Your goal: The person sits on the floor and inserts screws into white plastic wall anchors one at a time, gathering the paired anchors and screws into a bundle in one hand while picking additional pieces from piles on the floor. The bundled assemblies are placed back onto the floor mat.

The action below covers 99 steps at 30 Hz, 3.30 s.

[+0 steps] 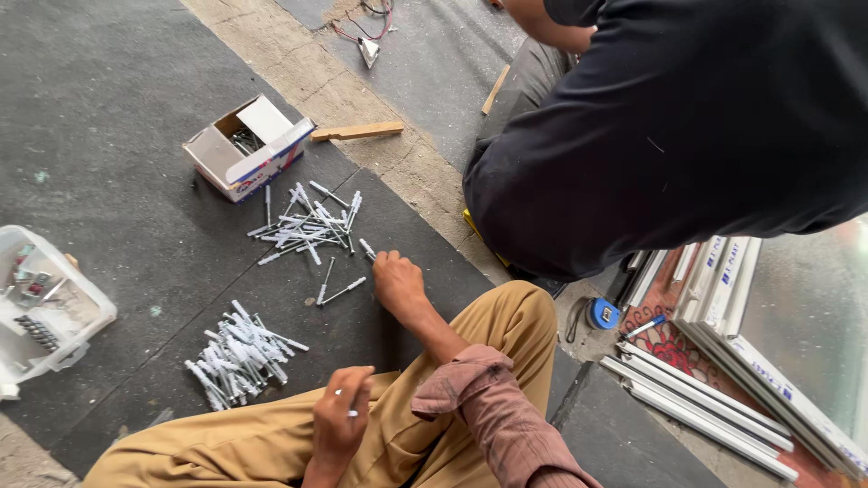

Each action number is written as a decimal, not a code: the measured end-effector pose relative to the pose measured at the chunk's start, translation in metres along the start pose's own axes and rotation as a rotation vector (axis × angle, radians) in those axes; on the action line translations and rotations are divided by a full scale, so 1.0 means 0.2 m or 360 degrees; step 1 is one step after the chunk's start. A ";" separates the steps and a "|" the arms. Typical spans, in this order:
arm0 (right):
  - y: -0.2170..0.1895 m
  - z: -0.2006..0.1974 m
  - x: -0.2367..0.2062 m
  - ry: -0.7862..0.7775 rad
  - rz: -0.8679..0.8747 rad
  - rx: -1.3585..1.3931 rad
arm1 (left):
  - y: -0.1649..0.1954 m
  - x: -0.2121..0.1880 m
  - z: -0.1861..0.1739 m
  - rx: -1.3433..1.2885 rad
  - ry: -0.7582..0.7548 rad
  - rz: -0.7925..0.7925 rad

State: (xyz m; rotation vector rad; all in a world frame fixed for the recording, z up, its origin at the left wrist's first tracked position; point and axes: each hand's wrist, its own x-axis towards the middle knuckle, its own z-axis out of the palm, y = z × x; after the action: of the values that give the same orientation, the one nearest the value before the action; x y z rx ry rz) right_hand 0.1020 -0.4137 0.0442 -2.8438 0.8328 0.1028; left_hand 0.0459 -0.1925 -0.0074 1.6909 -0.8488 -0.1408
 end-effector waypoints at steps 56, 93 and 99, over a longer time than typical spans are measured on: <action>-0.21 0.24 0.11 -0.0128 -0.1319 -0.0320 | -0.15 0.07 -0.25 -0.2115 0.0626 -0.1398; 0.17 0.29 -0.25 -0.0609 -0.0118 -0.0519 | -0.21 0.05 -0.22 -0.2532 0.0948 -0.1525; 0.02 0.03 -0.32 -0.0398 0.0054 -0.0054 | -0.23 0.05 -0.19 -0.2426 0.0859 -0.1433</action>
State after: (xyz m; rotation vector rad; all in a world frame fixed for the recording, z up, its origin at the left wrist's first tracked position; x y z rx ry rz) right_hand 0.0467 -0.3826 0.0456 -2.7701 0.8316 0.4704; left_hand 0.0940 -0.1643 -0.0337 0.4313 0.4949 -0.6923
